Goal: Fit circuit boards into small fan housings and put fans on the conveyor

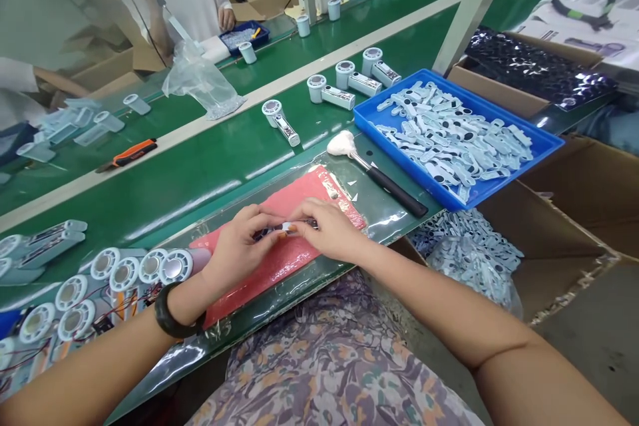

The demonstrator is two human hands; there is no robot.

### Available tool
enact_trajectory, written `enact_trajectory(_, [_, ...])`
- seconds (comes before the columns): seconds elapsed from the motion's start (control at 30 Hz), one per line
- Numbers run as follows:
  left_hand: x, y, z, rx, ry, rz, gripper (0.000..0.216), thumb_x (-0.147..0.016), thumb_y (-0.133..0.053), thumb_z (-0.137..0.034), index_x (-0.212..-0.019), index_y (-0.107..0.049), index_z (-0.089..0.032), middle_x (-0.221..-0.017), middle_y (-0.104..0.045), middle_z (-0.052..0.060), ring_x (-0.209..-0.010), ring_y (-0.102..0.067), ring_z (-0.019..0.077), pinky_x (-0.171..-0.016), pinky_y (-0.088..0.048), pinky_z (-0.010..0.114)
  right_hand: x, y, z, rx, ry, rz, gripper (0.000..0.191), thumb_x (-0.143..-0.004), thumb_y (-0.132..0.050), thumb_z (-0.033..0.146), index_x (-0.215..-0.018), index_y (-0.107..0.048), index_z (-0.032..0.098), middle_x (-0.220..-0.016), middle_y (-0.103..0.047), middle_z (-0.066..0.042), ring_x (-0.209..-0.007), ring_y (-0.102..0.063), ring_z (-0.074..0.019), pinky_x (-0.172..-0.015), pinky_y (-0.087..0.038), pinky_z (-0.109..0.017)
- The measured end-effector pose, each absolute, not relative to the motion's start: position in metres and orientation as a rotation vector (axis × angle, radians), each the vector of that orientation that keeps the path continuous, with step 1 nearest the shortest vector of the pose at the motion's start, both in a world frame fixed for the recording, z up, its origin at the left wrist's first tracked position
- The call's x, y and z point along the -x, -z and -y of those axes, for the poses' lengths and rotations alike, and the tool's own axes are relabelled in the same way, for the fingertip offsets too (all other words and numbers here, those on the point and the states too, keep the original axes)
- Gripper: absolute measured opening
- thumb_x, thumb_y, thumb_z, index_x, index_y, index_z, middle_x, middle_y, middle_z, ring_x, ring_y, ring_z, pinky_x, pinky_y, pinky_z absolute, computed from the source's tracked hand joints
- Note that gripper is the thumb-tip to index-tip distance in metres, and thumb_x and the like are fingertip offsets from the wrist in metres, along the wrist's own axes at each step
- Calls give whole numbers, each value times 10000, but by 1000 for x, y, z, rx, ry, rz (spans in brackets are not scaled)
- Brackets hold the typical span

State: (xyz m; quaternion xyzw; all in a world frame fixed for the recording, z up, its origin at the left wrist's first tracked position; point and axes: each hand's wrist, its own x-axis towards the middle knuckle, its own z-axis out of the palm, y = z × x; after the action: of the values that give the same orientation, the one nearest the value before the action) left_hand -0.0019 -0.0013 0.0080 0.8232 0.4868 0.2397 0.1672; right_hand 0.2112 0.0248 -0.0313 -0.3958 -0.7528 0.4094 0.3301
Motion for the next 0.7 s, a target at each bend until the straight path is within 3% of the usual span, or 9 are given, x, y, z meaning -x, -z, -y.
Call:
enact_trajectory(0.17, [2,-11,20,-2429,-598,-1362,133,-945,-671,-266,-1067,-704,-225,-1160,-730,90,-1125,-680,263,-988,-583,473,-220,25,-20,1040,-1135,2195,446,-906,-700,286,-1341,-620,228,-1271,-697,-109,-1163,-650,-270,-1007,-515,-472])
enact_trajectory(0.3, [-4,-8,32,-2446,-564,-1424,190,-950,-652,-224,-1132,-706,-233,-1136,-767,75,-1161,-677,291,-1038,-560,527,-220,22,-12,968,-997,2363,335,-961,-603,243,-1288,-676,231,-1149,-706,-96,-1135,-622,-286,-1006,-478,-492])
enact_trajectory(0.43, [-11,-4,34,-2440,-623,-1460,141,-934,-652,-181,-1047,-724,-225,-1067,-779,64,-1069,-690,271,-971,-589,495,-218,29,-8,988,-958,2320,333,-982,-557,220,-1298,-658,231,-1193,-690,-94,-1167,-599,-287,-1015,-451,-487])
enact_trajectory(0.7, [-10,3,38,-2602,-555,-1463,196,-977,-544,-180,-1119,-678,-188,-1134,-754,110,-1149,-659,302,-997,-559,511,-211,39,1,1016,-614,2474,390,-1024,-484,282,-1369,-604,142,-1233,-669,-179,-1105,-553,-332,-965,-441,-527])
